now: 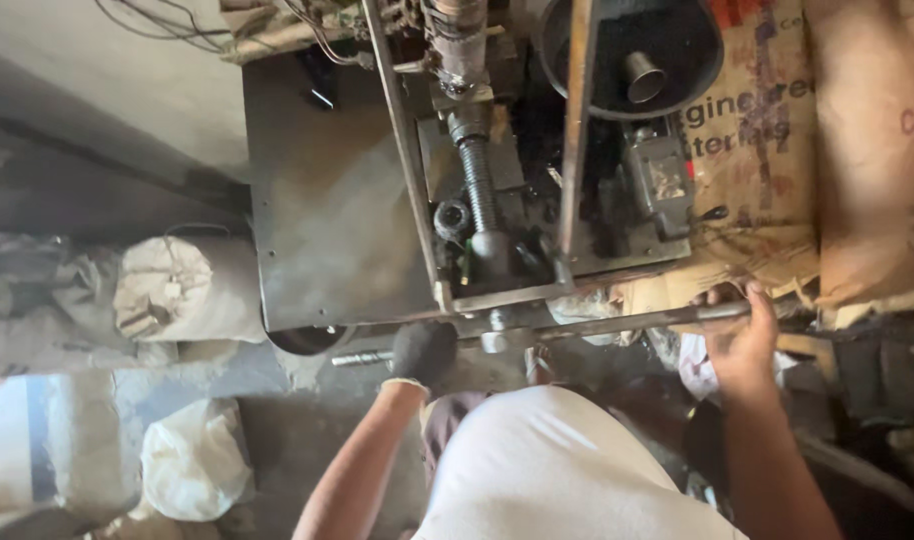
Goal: The person operates a manual press machine by placing small metal pieces into a mold, pulling a lever to activate the press, and removing the pressed pieces. The person repeats this cycle multiple times, handling the metal pieces and operating the lever with both hands.
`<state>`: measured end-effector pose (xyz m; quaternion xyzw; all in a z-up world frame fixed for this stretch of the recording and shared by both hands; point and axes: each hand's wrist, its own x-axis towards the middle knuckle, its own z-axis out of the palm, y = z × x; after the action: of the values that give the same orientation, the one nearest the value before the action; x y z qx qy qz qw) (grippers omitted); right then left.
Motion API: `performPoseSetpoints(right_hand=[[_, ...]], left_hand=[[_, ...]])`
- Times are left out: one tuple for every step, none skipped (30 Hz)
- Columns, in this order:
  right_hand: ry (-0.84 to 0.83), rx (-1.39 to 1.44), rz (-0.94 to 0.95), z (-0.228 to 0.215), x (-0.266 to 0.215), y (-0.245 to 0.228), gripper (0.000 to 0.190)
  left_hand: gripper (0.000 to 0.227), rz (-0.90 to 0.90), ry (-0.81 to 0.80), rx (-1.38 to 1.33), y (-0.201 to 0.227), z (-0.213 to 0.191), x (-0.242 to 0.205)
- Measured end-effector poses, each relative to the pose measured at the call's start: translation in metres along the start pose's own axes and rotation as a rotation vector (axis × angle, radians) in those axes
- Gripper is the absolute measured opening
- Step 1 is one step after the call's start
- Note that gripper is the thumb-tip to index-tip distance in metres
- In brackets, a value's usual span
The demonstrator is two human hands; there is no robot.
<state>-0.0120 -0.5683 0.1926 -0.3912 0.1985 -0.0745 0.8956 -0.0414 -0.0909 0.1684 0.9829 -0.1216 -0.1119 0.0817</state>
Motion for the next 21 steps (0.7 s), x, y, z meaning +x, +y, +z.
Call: performPoseSetpoints(right_hand=[[0.006,-0.011,-0.005,0.002,0.004,-0.016,0.026],[0.012,-0.020,-0.012,0.006,0.010,-0.031,0.027],[-0.080,-0.155,-0.079,0.011,0.018,-0.047,0.025],[-0.171,-0.286,-0.154,0.020,0.031,-0.064,0.025],[-0.261,-0.416,-0.233,0.030,0.042,-0.079,0.027],[-0.309,-0.614,-0.309,0.042,0.052,-0.088,0.026],[-0.357,-0.812,-0.387,0.056,0.062,-0.090,0.031],[-0.402,-1.006,-0.471,0.072,0.072,-0.088,0.038],[-0.464,-1.223,-0.671,0.089,0.082,-0.082,0.033],[-0.518,-1.437,-0.874,0.102,0.087,-0.073,0.029],[-0.547,-1.570,-0.838,0.114,0.093,-0.065,0.031],[-0.571,-1.706,-0.800,0.123,0.097,-0.059,0.033],[-0.570,-1.809,-0.789,0.130,0.101,-0.052,0.036],[-0.567,-1.915,-0.776,0.135,0.106,-0.046,0.040],[-0.562,-2.021,-0.762,0.138,0.111,-0.042,0.044],[-0.550,-2.056,-0.724,0.142,0.119,-0.039,0.043],[-0.538,-2.091,-0.685,0.144,0.128,-0.036,0.043],[-0.522,-2.125,-0.643,0.145,0.136,-0.033,0.043],[-0.498,-2.071,-0.673,0.144,0.145,-0.028,0.042],[-0.476,-2.017,-0.699,0.142,0.153,-0.024,0.041],[-0.455,-1.963,-0.724,0.140,0.163,-0.020,0.040]], left_hand=[[0.013,-0.027,-0.023,-0.019,0.001,0.004,0.001],[0.013,-0.051,-0.044,-0.039,0.000,0.008,0.002],[0.013,-0.075,-0.065,-0.058,0.000,0.012,0.000],[0.014,-0.093,-0.068,-0.064,0.000,0.014,0.000],[0.015,-0.110,-0.072,-0.070,0.001,0.016,0.002],[0.016,-0.125,-0.074,-0.076,0.003,0.018,0.003],[0.016,-0.142,-0.076,-0.076,0.004,0.020,0.002],[0.017,-0.158,-0.076,-0.073,0.005,0.020,0.001],[0.017,-0.174,-0.075,-0.070,0.005,0.020,0.001],[0.018,-0.184,-0.094,-0.069,0.006,0.021,-0.001],[0.018,-0.193,-0.113,-0.068,0.005,0.021,0.000],[0.018,-0.199,-0.133,-0.068,0.005,0.022,0.001],[0.019,-0.225,-0.146,-0.084,0.006,0.024,0.001],[0.019,-0.249,-0.160,-0.102,0.006,0.026,0.002],[0.019,-0.273,-0.174,-0.120,0.005,0.028,0.002],[0.019,-0.270,-0.178,-0.105,0.005,0.028,0.005],[0.019,-0.268,-0.182,-0.090,0.005,0.029,0.006],[0.019,-0.263,-0.189,-0.075,0.005,0.030,0.007],[0.020,-0.273,-0.205,-0.062,0.003,0.032,0.008],[0.020,-0.284,-0.223,-0.050,0.003,0.035,0.009],[0.021,-0.294,-0.241,-0.039,0.003,0.038,0.011]])
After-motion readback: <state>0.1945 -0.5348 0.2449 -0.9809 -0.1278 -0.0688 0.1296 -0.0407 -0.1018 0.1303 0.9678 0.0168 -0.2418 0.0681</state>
